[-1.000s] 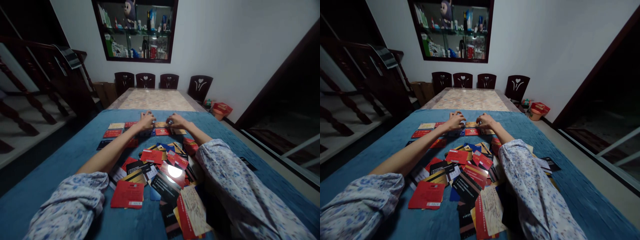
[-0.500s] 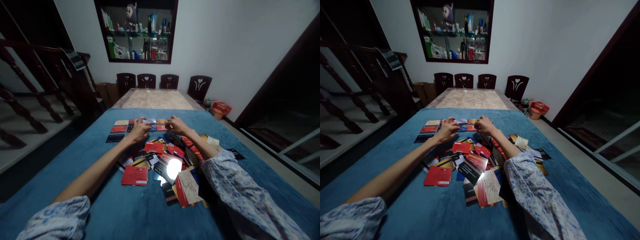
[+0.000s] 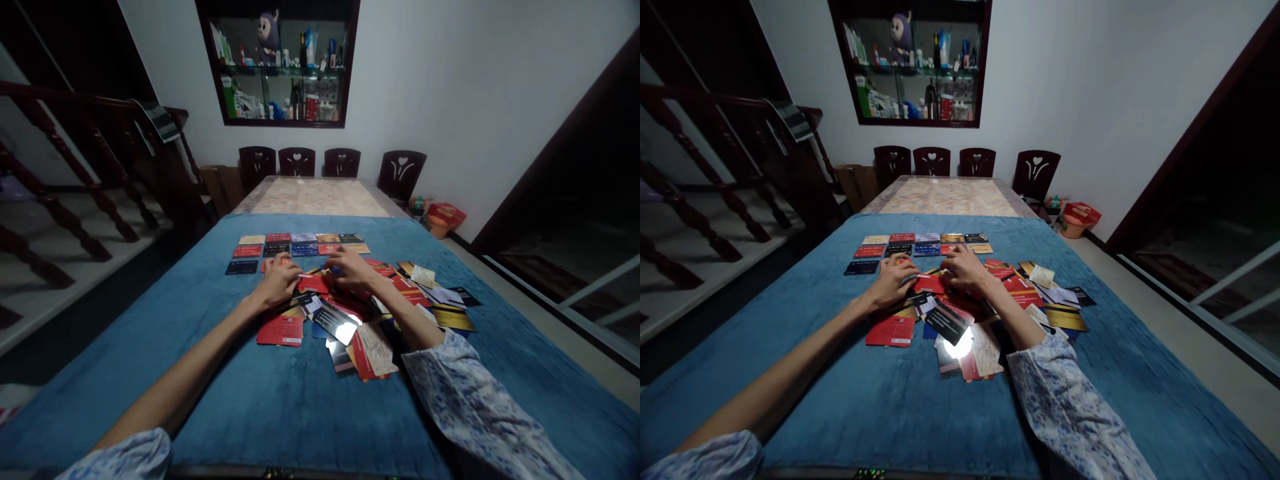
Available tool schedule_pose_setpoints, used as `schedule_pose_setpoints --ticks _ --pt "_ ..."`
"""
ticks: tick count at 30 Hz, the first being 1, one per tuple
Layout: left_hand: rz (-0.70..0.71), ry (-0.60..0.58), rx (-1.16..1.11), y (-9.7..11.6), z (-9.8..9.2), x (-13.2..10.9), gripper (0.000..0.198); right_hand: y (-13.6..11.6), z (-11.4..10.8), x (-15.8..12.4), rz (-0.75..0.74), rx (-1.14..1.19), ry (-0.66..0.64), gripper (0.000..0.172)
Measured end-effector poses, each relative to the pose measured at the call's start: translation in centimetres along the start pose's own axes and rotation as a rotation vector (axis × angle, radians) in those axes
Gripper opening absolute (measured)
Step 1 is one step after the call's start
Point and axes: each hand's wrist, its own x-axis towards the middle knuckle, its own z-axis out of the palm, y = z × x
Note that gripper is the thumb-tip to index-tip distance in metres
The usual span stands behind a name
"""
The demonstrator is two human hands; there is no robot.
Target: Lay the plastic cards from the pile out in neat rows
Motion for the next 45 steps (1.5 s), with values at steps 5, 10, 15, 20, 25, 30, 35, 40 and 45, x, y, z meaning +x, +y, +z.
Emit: schedule_pose_setpoints --ticks 5,10,15,20,25,30,35,40,45 --pt "-0.036 -0.082 -0.045 0.8 0.4 -0.9 0.035 -1.4 0.4 -0.5 -0.010 -0.030 -0.035 0.033" --pt "-0.064 -0.140 -0.068 1.3 0.7 -1.2 0.042 -2.4 0.5 -0.8 0.014 -0.066 -0.101 0.040" --pt "-0.076 -0.153 -0.080 1.2 0.8 -1.5 0.038 -2.5 0.6 -0.8 -0.020 -0.071 -0.143 0.040" --pt "-0.048 -0.125 -0.064 1.3 0.6 -1.6 0.034 -2.7 0.8 -0.7 -0.013 -0.111 -0.131 0.036" --pt "-0.023 -0.078 -0.018 1.6 0.9 -1.7 0.030 -2.8 0.6 -0.6 -0.042 -0.111 -0.125 0.035" --pt "0.019 -0.025 0.016 1.9 1.1 -2.0 0.028 -3.0 0.6 -0.8 -0.087 -0.123 -0.073 0.024" --pt "0.046 0.003 0.066 2.1 0.7 -2.2 0.030 -2.9 0.9 -0.8 -0.169 -0.125 0.007 0.019" --pt "0.030 0.066 0.082 1.9 0.7 -2.2 0.029 -2.7 1.3 -0.5 -0.222 -0.133 0.113 0.023" --pt "-0.019 0.159 -0.033 1.3 1.1 -1.9 0.025 -2.1 1.6 -0.4 -0.192 -0.087 0.209 0.015"
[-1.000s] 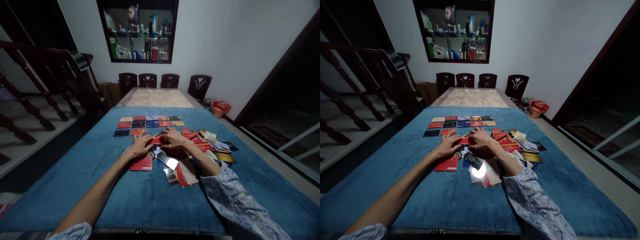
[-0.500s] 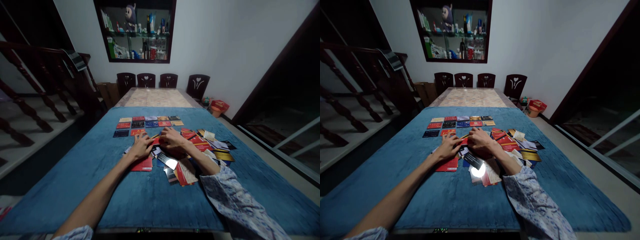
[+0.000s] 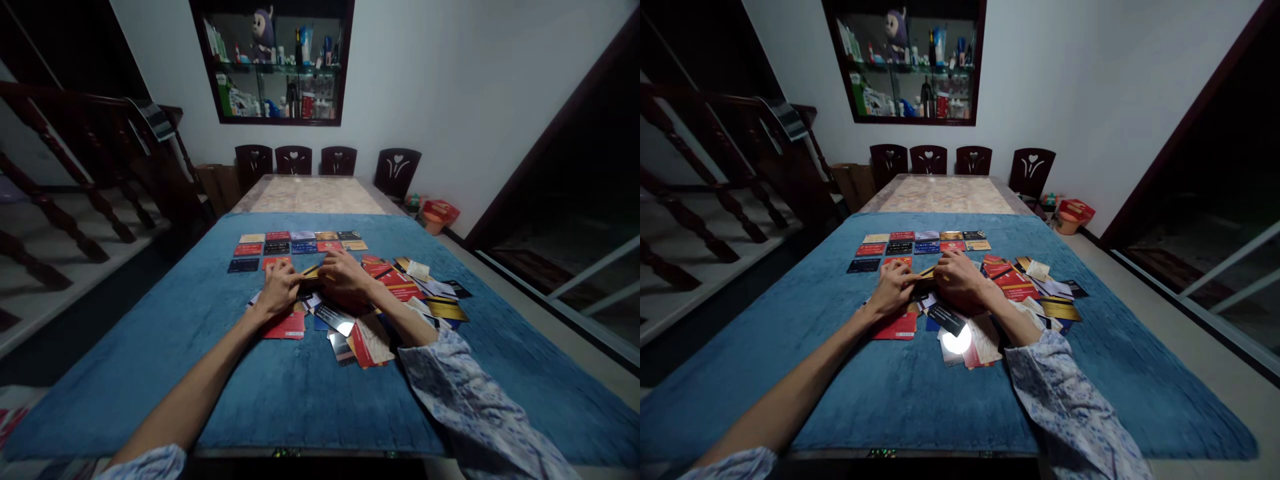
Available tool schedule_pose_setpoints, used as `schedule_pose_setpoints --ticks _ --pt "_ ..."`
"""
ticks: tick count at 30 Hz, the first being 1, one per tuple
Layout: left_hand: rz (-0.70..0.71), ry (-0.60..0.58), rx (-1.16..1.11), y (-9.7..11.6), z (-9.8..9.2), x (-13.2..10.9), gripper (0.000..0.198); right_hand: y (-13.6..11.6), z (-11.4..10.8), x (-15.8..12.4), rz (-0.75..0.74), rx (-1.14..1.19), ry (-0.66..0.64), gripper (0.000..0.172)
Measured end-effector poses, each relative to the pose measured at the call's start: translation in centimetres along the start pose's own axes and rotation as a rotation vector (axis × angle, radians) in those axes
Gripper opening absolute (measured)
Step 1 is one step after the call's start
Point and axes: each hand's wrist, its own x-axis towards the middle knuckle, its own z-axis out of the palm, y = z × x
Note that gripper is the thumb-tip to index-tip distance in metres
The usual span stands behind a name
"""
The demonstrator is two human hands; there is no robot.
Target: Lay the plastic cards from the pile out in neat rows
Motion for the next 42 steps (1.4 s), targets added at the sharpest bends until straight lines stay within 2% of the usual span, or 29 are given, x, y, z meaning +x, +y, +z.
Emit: schedule_pose_setpoints --ticks 6,13,18,25,32,37,39,42 --pt "-0.097 0.093 -0.157 -0.7 0.4 0.3 0.019 0.7 0.1 -0.4 0.063 0.073 -0.002 0.012" --pt "-0.119 0.150 -0.296 -1.1 0.7 0.4 0.020 0.7 0.2 -0.4 0.103 0.140 0.008 0.013" --pt "-0.157 0.194 -0.368 -1.3 0.9 0.3 0.022 0.5 0.5 -0.4 0.093 0.292 0.039 0.013" --pt "-0.217 0.252 -0.439 -1.7 1.9 0.2 0.025 -0.8 0.9 -0.3 0.160 0.480 0.055 0.019" --pt "-0.205 0.247 -0.444 -1.7 2.3 0.2 0.023 -1.0 1.4 0.0 0.141 0.481 0.133 0.010" --pt "-0.211 0.248 -0.442 -1.6 2.1 0.1 0.019 -0.5 1.7 -0.3 0.188 0.485 0.180 0.018" --pt "-0.219 0.256 -0.447 -1.6 1.9 0.1 0.017 -0.2 1.8 -0.4 0.185 0.470 0.178 0.020" --pt "-0.228 0.261 -0.460 -1.5 1.6 0.1 0.015 0.3 1.8 -0.4 0.172 0.386 0.161 0.014"
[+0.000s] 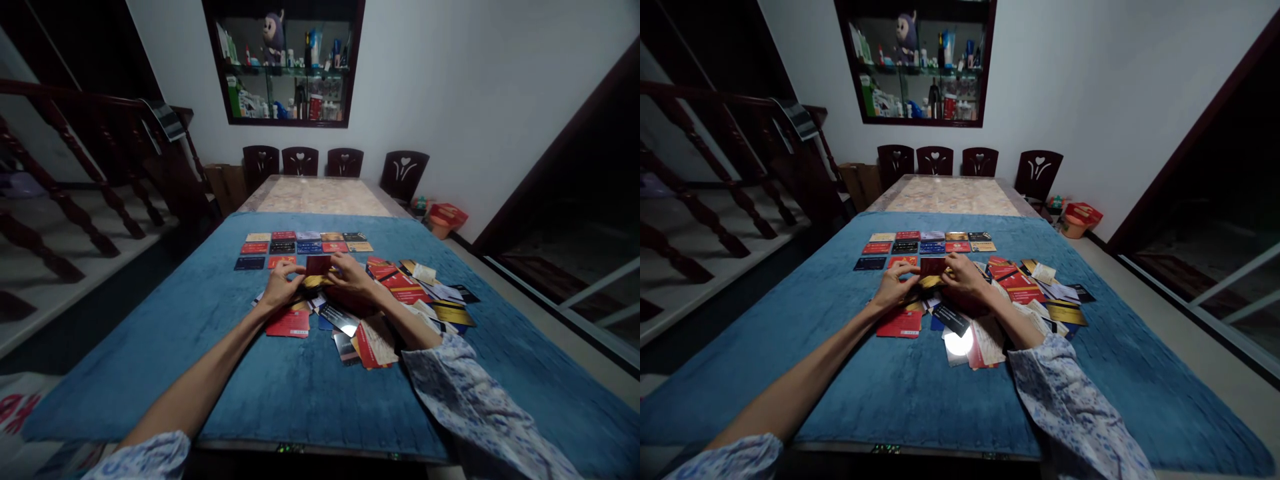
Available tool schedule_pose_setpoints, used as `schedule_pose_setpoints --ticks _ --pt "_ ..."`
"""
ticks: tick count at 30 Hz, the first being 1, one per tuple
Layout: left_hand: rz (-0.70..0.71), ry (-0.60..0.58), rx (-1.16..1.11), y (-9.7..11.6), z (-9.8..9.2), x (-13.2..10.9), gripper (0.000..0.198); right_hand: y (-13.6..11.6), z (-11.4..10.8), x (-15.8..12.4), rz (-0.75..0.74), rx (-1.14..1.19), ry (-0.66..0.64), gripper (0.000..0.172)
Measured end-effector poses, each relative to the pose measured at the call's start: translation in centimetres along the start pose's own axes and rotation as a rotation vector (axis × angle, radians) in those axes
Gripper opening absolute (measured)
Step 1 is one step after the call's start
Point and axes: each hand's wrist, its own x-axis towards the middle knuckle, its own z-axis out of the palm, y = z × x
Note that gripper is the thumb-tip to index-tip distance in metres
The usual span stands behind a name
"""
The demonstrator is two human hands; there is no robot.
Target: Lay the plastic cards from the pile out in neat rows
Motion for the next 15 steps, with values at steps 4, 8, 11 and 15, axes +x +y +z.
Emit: schedule_pose_setpoints --ticks 4,8,11,15 --pt "-0.010 -0.005 0.000 0.4 -0.4 0.0 0.015 0.1 -0.7 0.1 -0.034 -0.112 -0.015 0.012" --pt "-0.007 -0.004 0.014 0.7 -0.7 0.0 0.016 -0.1 -1.5 0.1 -0.057 -0.195 -0.029 0.018" --pt "0.004 0.003 0.001 0.8 -0.7 -0.1 0.020 -0.2 -1.9 0.0 -0.043 -0.264 -0.049 0.020" --pt "0.023 0.008 0.004 0.6 -0.5 -0.2 0.021 -0.6 -2.4 -0.1 -0.052 -0.340 -0.111 0.025"
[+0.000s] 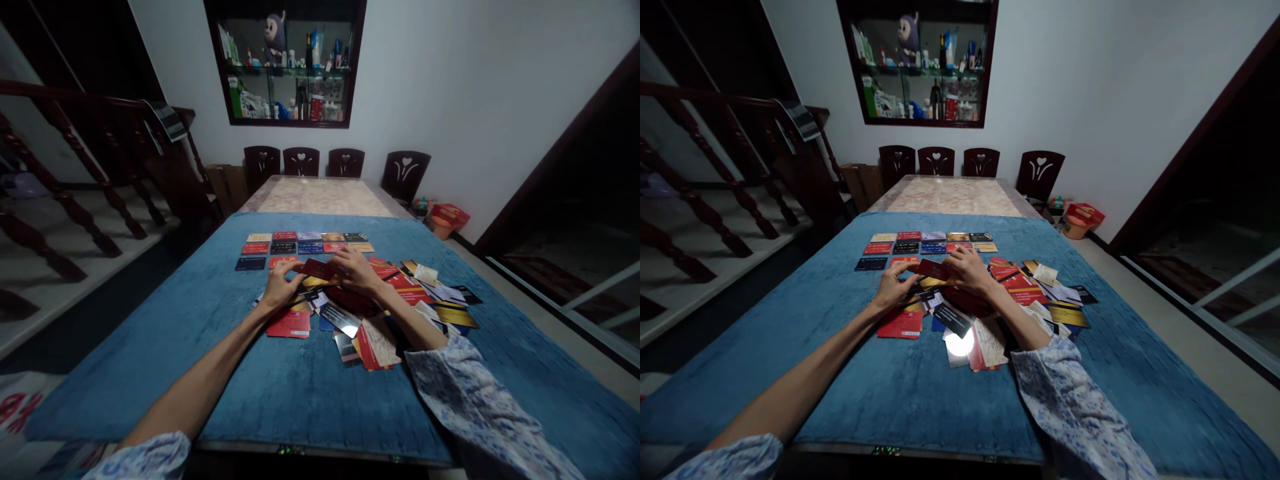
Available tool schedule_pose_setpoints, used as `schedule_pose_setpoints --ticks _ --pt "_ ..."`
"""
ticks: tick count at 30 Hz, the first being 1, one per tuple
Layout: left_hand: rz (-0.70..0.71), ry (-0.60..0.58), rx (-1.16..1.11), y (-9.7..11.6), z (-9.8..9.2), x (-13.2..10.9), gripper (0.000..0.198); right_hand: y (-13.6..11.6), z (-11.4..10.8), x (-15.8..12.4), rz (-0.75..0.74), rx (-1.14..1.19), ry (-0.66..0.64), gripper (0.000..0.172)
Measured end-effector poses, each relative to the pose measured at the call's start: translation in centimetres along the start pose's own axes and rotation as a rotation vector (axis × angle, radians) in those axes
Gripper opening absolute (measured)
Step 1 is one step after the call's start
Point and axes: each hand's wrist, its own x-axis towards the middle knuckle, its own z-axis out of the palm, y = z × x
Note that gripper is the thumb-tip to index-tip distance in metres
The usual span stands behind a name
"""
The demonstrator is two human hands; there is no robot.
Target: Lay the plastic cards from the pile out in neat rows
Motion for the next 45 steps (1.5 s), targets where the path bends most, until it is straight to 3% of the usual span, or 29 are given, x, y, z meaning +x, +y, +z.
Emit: schedule_pose_setpoints --ticks 9,13,18,25,31,37,45 --pt "0.044 -0.001 0.016 -0.2 0.3 -0.2 0.026 -0.8 -0.3 0.6 -0.021 -0.098 -0.085 0.025" --pt "0.097 -0.050 0.080 0.2 0.1 -0.2 0.039 -0.9 0.3 0.5 -0.024 -0.093 -0.072 0.028" --pt "0.150 -0.174 0.228 0.6 -0.1 -0.5 0.041 -1.0 1.1 0.2 -0.009 -0.091 -0.008 0.026" --pt "0.112 -0.226 0.332 0.5 0.0 -0.7 0.051 -1.8 1.8 0.3 0.036 -0.135 -0.003 0.024" --pt "0.107 -0.248 0.360 0.3 0.0 -0.6 0.046 -2.2 1.3 0.4 0.074 -0.112 -0.074 0.022" --pt "0.115 -0.243 0.363 -0.2 0.2 -0.6 0.045 -2.1 0.2 0.2 0.054 -0.079 -0.180 0.049" --pt "0.101 -0.243 0.355 -0.5 0.4 -0.4 0.045 -1.3 0.3 0.2 0.042 -0.085 -0.215 0.066"
